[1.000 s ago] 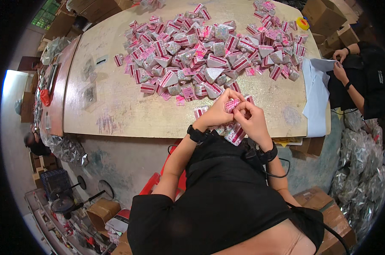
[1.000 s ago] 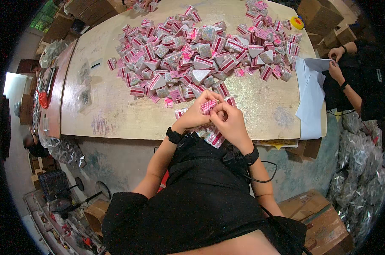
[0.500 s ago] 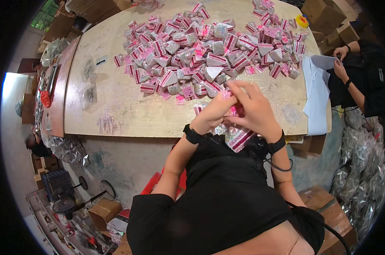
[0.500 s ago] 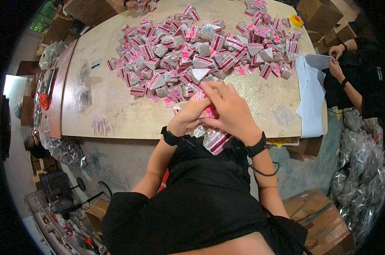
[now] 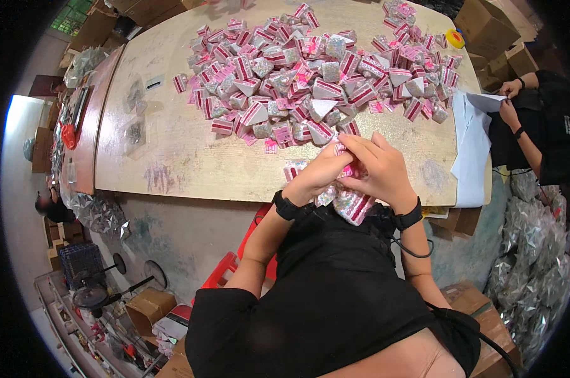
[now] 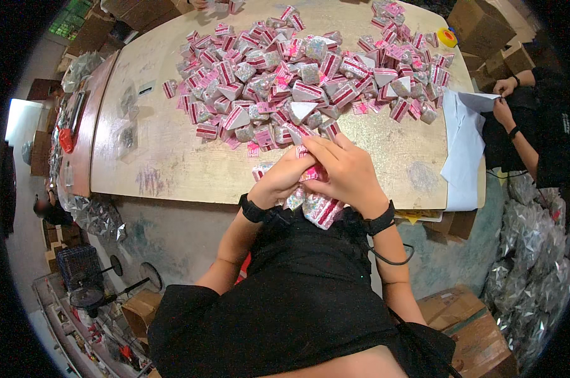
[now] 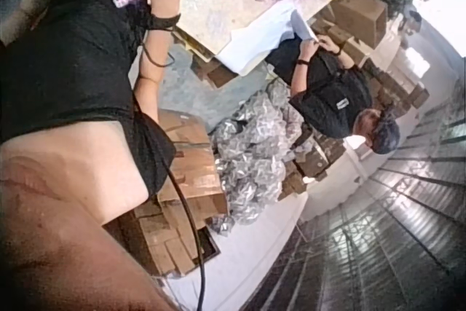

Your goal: Packing small pink-labeled triangular items into plastic bags.

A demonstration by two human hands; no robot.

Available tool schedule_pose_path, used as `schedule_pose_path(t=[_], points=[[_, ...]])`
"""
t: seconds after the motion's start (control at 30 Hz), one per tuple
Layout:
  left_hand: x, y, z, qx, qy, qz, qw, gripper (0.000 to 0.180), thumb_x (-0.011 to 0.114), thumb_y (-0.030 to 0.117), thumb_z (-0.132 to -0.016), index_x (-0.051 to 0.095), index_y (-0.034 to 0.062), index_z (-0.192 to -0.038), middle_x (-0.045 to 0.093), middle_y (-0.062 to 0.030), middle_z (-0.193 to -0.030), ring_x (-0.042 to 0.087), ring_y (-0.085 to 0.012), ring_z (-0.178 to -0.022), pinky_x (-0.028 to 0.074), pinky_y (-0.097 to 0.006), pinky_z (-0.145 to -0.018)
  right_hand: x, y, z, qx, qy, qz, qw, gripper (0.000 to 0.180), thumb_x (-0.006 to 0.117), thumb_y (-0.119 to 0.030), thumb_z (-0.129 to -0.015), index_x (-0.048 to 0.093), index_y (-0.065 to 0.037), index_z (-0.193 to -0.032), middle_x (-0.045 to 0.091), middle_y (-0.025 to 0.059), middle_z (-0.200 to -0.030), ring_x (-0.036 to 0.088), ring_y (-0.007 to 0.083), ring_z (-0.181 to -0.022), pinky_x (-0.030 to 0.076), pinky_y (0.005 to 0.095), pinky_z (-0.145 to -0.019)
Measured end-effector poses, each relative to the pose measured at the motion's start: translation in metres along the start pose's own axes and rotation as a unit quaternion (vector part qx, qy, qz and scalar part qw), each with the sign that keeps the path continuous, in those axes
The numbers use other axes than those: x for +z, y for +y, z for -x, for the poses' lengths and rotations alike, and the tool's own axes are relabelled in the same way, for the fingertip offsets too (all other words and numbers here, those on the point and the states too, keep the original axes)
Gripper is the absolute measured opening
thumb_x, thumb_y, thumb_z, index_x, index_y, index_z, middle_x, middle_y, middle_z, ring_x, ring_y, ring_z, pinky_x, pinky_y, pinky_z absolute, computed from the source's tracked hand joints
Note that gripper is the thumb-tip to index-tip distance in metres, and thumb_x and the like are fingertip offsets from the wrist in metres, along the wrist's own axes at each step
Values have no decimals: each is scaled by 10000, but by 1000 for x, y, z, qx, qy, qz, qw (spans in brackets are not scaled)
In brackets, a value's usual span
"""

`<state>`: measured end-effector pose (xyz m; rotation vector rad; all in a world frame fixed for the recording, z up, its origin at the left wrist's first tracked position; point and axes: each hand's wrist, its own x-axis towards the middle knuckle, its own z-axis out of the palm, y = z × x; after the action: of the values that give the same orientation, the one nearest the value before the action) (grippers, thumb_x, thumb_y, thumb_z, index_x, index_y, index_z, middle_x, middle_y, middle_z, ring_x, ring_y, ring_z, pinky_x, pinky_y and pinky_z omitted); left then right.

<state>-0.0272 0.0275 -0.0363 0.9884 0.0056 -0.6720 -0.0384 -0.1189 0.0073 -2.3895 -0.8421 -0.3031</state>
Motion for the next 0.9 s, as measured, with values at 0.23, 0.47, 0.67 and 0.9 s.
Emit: schedule_pose_path(t=[0.23,0.47,0.67,0.9], points=[[0,10,6,-33,1,38,999,168,453,100,-920,515,11,-1047,583,-59,-870,543,-115,-718,457,-254,-621,-6,8,3,-15,47,-99,994,537,691,-126,-701,504,-51,-1199,617,100,-997,565,255,-814,466,309,-686],[-10,0,-2,-30,-82,166,982,142,491,96,-913,508,2,-1018,562,-48,-798,482,-105,-623,435,-264,-569,4,-17,8,175,255,-261,915,95,571,-3,-835,595,-24,-924,641,97,-783,620,242,-641,471,291,-587],[-6,-2,0,-7,-42,122,992,157,542,47,-875,500,2,-1020,559,-42,-803,501,-85,-653,438,-235,-575,1,-16,16,148,181,-84,969,128,635,-21,-773,608,-21,-898,616,110,-766,604,228,-633,460,299,-559],[1,-1,0,31,27,30,999,168,520,39,-874,486,-12,-1030,582,-69,-885,547,-97,-706,465,-223,-630,5,-25,13,163,191,-104,962,112,667,-21,-705,586,-13,-782,551,73,-682,564,172,-561,452,272,-514]])
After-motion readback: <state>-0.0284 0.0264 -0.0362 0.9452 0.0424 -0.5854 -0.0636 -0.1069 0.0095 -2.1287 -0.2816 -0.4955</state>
